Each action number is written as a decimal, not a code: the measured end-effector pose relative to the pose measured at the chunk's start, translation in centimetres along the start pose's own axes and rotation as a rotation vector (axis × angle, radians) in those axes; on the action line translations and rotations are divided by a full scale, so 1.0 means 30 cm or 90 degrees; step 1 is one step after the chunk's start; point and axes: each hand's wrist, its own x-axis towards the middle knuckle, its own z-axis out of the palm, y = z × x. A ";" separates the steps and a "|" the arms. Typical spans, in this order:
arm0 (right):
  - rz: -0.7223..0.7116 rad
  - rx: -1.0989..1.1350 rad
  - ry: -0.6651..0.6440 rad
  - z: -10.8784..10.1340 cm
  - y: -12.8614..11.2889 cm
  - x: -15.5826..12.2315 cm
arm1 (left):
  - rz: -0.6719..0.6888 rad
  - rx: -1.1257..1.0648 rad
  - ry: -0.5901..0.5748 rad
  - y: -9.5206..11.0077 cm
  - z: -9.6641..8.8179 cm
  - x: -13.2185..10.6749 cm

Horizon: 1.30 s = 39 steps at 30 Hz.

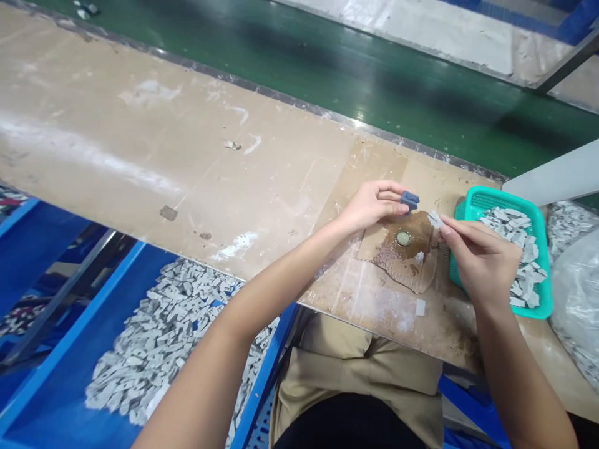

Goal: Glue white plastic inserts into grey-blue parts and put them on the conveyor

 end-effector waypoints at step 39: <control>-0.062 0.018 -0.065 -0.011 -0.006 0.013 | 0.005 -0.005 0.072 -0.072 0.130 -0.086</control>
